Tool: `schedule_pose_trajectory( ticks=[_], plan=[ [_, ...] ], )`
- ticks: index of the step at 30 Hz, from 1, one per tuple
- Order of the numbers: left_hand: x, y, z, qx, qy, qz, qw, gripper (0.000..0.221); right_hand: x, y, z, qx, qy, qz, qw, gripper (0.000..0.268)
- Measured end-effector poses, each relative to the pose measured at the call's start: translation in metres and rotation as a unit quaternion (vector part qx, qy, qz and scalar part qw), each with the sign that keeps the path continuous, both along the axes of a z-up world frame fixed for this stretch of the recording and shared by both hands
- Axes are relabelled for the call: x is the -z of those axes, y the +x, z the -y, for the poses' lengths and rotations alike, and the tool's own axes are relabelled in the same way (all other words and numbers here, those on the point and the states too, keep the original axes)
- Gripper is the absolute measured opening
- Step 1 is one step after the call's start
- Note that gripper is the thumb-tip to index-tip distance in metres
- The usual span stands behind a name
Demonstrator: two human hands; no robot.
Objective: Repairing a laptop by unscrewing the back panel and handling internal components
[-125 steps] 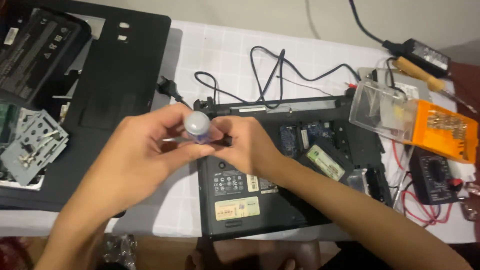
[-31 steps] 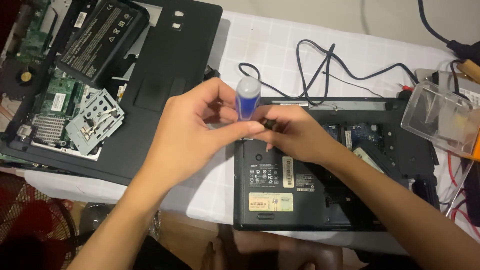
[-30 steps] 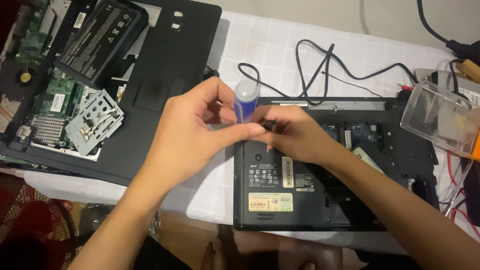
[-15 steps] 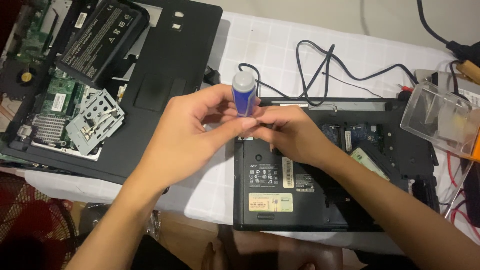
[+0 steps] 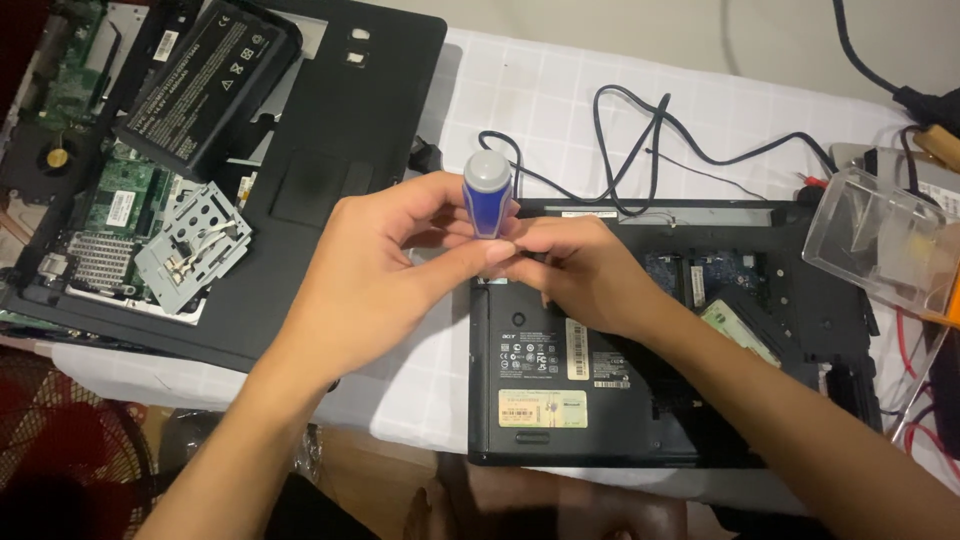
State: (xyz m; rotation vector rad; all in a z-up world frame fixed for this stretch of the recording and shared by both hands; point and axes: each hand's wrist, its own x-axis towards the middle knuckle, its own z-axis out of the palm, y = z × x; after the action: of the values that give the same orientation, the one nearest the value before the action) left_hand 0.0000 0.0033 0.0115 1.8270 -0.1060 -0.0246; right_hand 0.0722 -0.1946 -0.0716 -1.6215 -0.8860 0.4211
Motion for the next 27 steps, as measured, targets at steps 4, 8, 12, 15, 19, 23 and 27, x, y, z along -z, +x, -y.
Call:
schedule_pose_trajectory(
  ticks=[4,8,12,15,19,23,27],
  plan=[
    [0.000,0.000,-0.001,0.000,0.009,0.001,1.000,0.016,0.000,0.001,-0.001,-0.010,0.011,0.026,1.000,0.013],
    [0.008,0.002,-0.004,-0.042,-0.024,0.005,0.999,0.018,0.001,0.002,-0.002,0.022,-0.042,0.017,0.999,0.011],
    [0.012,0.003,-0.012,-0.112,-0.075,-0.027,0.991,0.024,-0.010,-0.001,-0.004,0.060,-0.112,-0.044,0.991,0.015],
    [0.008,0.003,-0.011,-0.157,-0.111,-0.092,0.977,0.022,-0.015,-0.001,-0.005,0.067,-0.129,-0.040,0.989,0.016],
    [0.016,0.005,-0.012,-0.170,-0.133,-0.117,0.969,0.018,-0.013,0.000,-0.005,0.065,-0.120,-0.015,0.991,0.014],
    [0.014,0.005,-0.016,-0.192,-0.108,-0.099,0.970,0.020,-0.014,0.000,-0.005,0.020,-0.083,0.145,0.986,0.004],
    [0.007,0.004,-0.016,-0.233,-0.122,-0.075,0.962,0.016,-0.015,-0.006,-0.006,0.003,-0.232,0.139,0.963,0.013]
  ],
)
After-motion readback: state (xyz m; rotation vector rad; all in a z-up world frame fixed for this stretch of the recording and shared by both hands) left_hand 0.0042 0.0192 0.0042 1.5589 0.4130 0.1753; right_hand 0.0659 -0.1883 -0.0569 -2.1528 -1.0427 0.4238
